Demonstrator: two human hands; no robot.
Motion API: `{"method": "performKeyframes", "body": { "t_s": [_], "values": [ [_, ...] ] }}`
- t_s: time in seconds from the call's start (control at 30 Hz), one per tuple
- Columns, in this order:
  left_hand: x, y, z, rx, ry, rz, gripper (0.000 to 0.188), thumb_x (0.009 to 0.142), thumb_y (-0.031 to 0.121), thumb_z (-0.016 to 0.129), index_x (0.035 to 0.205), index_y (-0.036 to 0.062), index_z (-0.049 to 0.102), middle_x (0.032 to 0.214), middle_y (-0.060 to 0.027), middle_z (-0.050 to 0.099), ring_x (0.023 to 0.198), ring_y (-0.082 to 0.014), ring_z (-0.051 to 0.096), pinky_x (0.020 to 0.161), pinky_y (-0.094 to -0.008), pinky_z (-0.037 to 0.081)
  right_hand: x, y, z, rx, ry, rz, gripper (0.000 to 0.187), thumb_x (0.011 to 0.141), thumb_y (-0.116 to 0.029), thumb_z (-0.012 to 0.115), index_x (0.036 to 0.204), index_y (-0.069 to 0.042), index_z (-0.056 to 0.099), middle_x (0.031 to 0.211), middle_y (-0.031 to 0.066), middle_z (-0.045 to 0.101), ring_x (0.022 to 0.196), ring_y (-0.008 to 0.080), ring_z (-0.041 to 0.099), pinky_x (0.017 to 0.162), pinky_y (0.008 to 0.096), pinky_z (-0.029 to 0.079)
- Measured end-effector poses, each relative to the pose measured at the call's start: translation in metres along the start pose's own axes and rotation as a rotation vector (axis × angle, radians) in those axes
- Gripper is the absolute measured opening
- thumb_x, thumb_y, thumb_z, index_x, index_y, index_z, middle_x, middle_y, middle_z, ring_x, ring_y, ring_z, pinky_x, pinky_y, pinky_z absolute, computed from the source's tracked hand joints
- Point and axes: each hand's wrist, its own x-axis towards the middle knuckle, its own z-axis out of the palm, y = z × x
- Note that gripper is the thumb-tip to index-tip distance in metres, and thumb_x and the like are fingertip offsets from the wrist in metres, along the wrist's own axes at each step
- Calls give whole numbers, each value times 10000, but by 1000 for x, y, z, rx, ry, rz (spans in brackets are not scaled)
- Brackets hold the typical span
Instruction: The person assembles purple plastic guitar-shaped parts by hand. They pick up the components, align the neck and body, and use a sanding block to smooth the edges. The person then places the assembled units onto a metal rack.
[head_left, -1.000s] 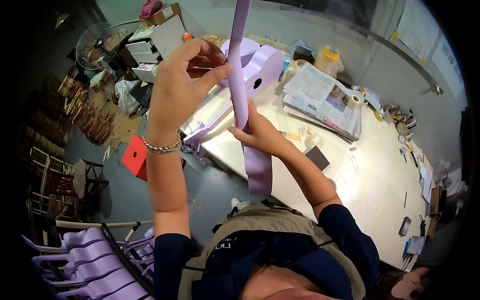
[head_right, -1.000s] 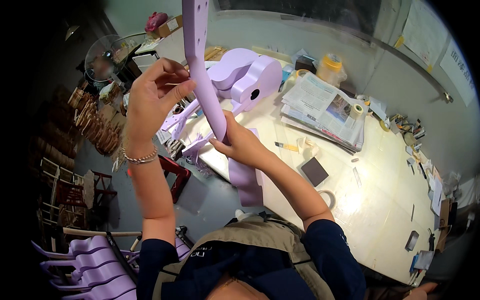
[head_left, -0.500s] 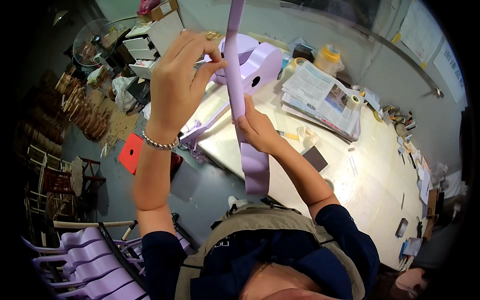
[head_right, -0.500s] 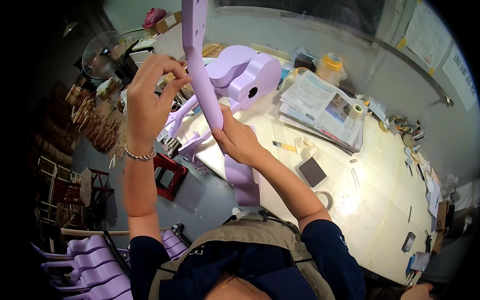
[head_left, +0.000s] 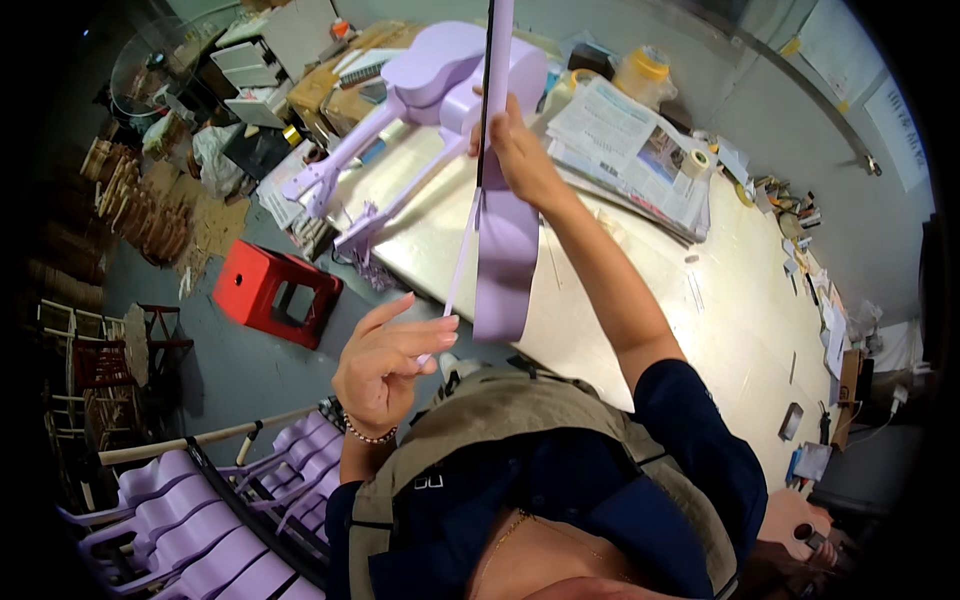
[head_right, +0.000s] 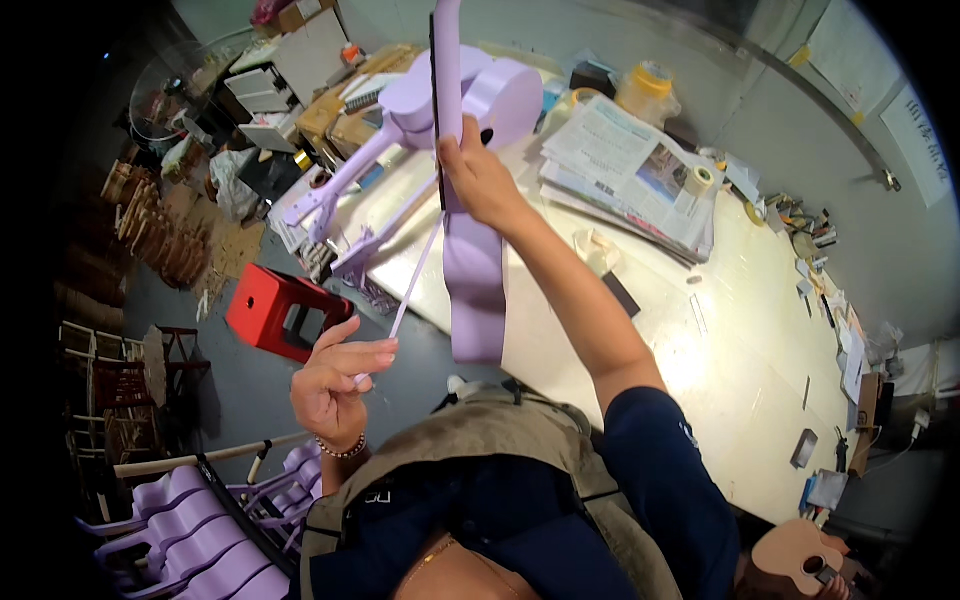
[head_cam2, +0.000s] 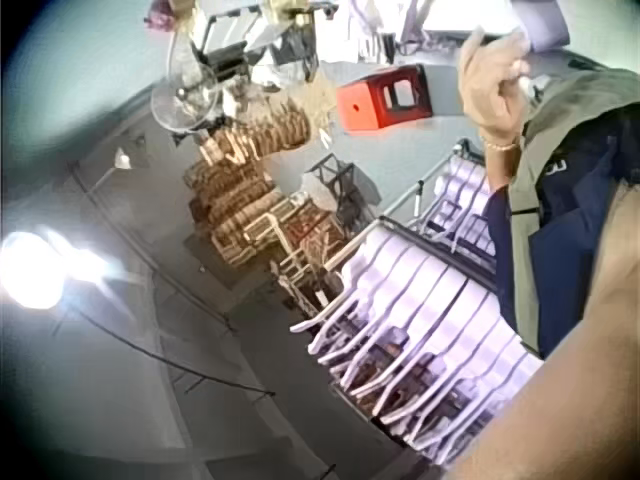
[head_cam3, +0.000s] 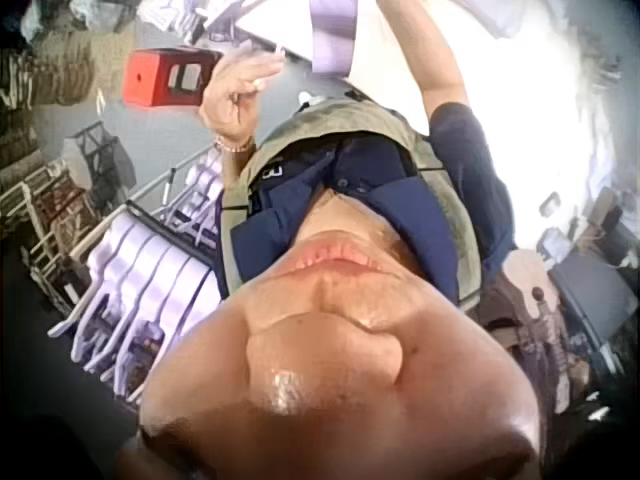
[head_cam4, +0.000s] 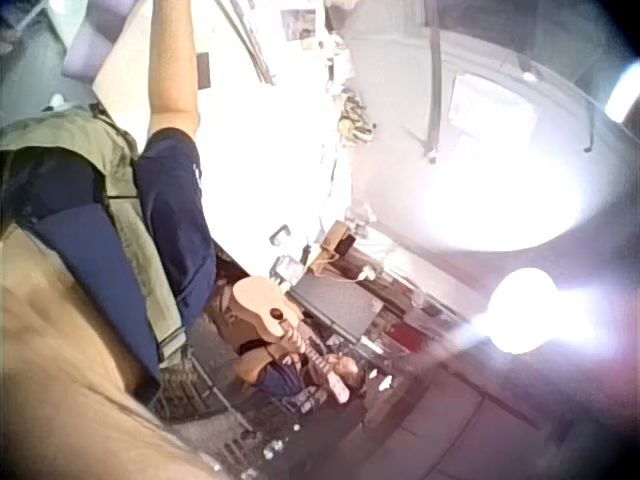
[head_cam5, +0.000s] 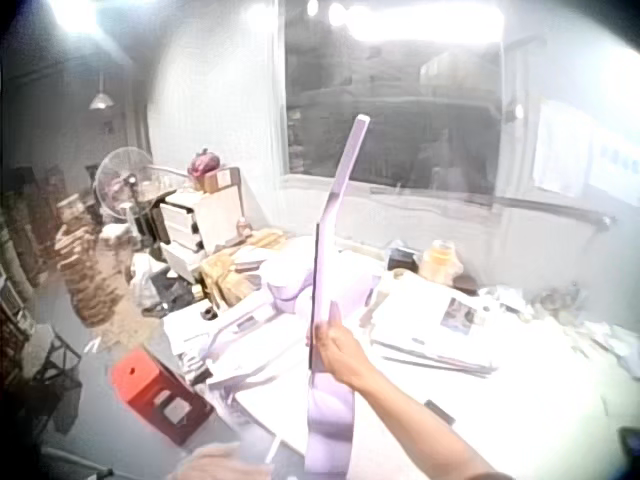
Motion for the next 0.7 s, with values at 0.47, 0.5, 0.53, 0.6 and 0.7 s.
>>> {"method": "performKeyframes", "body": {
  "t_s": [0.47,0.5,0.53,0.6,0.7],
  "values": [
    [-163,-73,-82,-827,1088,-638,107,890,148,537,906,51,495,879,-66,579,864,-175,552,870,-336,453,0,-38,-52,459,-484,144,456,836,-236,592,1157,55,451,1041,187,614,995,268,600,896,345,440],
    [-168,-83,-102,-853,1054,-588,117,882,159,547,893,45,520,896,-70,588,887,-185,563,886,-337,453,-2,-38,-54,496,-540,119,468,834,-246,600,1159,58,454,1060,194,608,1014,272,593,908,344,433],
    [-167,-87,-122,-831,1129,-562,132,878,166,550,892,35,536,904,-76,600,888,-194,576,885,-330,456,-3,-41,-56,491,-615,114,468,816,-208,589,1181,45,442,1118,256,564,1059,362,555,960,415,389],
    [-162,-83,-177,-817,1210,-479,133,870,150,553,886,19,567,899,-89,626,864,-209,597,876,-332,464,-4,-45,-56,500,-718,96,478,810,-193,588,1195,50,441,1129,258,558,1074,359,547,968,414,380],
    [-169,-81,-300,-918,1113,-295,124,861,92,533,820,-5,599,858,-128,653,817,-222,614,860,-389,468,-1,-37,-65,549,-831,51,508,786,-147,609,1211,73,438,1146,268,542,1087,371,533,975,422,376]
  ]
}}
